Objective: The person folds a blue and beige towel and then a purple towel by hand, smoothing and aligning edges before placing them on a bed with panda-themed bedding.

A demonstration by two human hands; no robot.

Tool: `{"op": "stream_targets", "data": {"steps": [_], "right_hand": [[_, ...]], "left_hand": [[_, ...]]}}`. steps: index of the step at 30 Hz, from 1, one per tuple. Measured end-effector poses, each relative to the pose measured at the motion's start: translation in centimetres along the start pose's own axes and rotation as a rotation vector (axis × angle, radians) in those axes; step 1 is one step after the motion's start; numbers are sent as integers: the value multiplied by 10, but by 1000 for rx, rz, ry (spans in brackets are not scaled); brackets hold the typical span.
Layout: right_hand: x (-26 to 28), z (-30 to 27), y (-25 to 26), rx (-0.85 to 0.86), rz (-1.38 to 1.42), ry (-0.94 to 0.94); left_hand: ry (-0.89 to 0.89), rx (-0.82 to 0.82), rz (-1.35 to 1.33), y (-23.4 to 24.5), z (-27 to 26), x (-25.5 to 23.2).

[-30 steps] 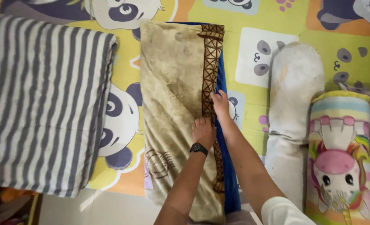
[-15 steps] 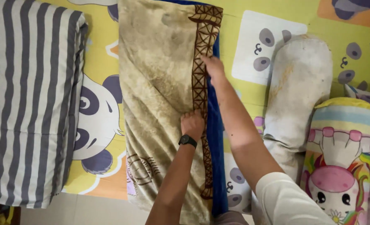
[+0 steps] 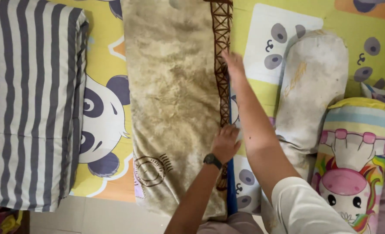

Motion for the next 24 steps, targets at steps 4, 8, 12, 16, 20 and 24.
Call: {"op": "stream_targets", "data": {"steps": [4,8,12,16,20,24], "right_hand": [[-48,-84,21,80,-305,-21],[-110,-149,51,105,-468,31],[-200,-158,89,9,-479,128],[-182,-211,120,-228,-188,8],[-123,-305,93,61,-229,-162],[-223,-345,130,256,-492,-279]], "left_hand": [[76,75,25,24,-42,-11],[199,253,14,29,-81,-13],[141,286,54,20,-111,-25],[88,297,117,14,-146,-39],[112,380,199,16,-174,-48],[165,455,175,21,-213,-64]]}}
Point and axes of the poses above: each hand's wrist, its own z-axis towards the middle knuckle, its own y-axis out of the back of the hand, x = y × z, the point moved 8 cm from there along z, towards the middle knuckle, and after that the axes turned 4 degrees about -x, right-handed, at the moved point
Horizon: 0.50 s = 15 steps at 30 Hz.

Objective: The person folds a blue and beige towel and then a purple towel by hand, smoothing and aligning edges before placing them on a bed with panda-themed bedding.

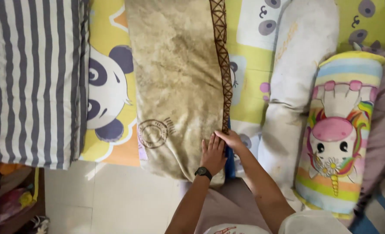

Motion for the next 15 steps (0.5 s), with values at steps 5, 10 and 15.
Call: {"op": "stream_targets", "data": {"steps": [5,10,15], "right_hand": [[-190,66,31,-378,429,-21],[-148,-10,-15,-28,126,31],[-193,-14,-48,92,-80,82]], "left_hand": [[8,121,-131,-22,-49,-26],[128,18,-218,-44,-74,-11],[124,-59,-198,-36,-90,-14]]}}
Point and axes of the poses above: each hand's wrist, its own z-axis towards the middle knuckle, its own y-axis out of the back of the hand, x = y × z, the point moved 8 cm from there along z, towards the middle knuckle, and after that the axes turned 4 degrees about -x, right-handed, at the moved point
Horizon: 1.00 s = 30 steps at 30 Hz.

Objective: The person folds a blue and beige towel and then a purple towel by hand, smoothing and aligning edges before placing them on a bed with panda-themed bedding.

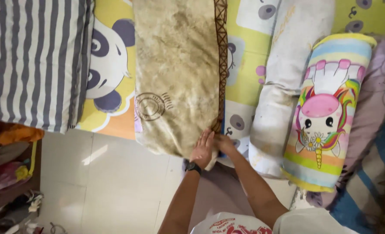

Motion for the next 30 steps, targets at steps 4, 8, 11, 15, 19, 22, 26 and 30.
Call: {"op": "stream_targets", "data": {"steps": [4,8,11,15,19,22,26,30], "right_hand": [[-5,-47,40,-264,420,-192],[-14,-84,-10,140,344,-369],[-2,-110,-20,257,172,-245],[-13,-125,1,302,329,-356],[-60,-65,30,-117,-138,3],[-25,-83,28,-261,-156,59],[43,-140,4,-203,258,-287],[40,-128,-12,-252,123,-151]], "left_hand": [[-21,-220,72,9,-18,8],[76,-169,174,11,-32,28],[130,-131,218,3,-44,52],[195,-155,300,-19,-63,95],[143,-359,531,-35,-75,141],[205,-737,458,3,-99,177],[449,-1036,148,10,-109,307],[774,-743,-650,22,-114,351]]}}
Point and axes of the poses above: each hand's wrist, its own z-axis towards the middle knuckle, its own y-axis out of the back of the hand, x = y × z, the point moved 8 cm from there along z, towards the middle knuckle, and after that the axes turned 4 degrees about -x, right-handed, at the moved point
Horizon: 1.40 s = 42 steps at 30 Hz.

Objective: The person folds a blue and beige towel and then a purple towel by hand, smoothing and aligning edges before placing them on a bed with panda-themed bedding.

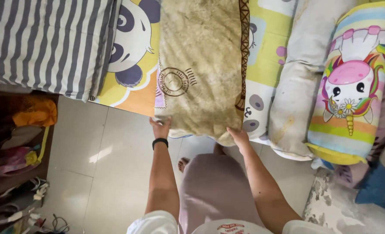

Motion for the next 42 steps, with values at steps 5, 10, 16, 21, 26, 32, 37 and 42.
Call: {"op": "stream_targets", "data": {"steps": [5,10,16,21,26,32,37,42], "right_hand": [[-33,16,-6,69,296,-10],[-28,-5,-14,187,665,8],[0,-56,1,226,781,-49],[15,-97,22,174,696,37],[-18,-102,60,21,450,229],[-18,-156,69,60,578,165],[7,-245,81,135,764,89],[-16,-281,92,168,840,61]], "left_hand": [[318,102,302,4,15,34],[186,191,-48,-6,8,23],[229,291,-406,30,-42,-50],[185,559,-201,70,-126,-117],[345,533,-295,113,-134,-80],[400,582,-437,163,-179,-104],[333,589,-518,202,-210,-118],[394,573,-723,251,-263,-140]]}}
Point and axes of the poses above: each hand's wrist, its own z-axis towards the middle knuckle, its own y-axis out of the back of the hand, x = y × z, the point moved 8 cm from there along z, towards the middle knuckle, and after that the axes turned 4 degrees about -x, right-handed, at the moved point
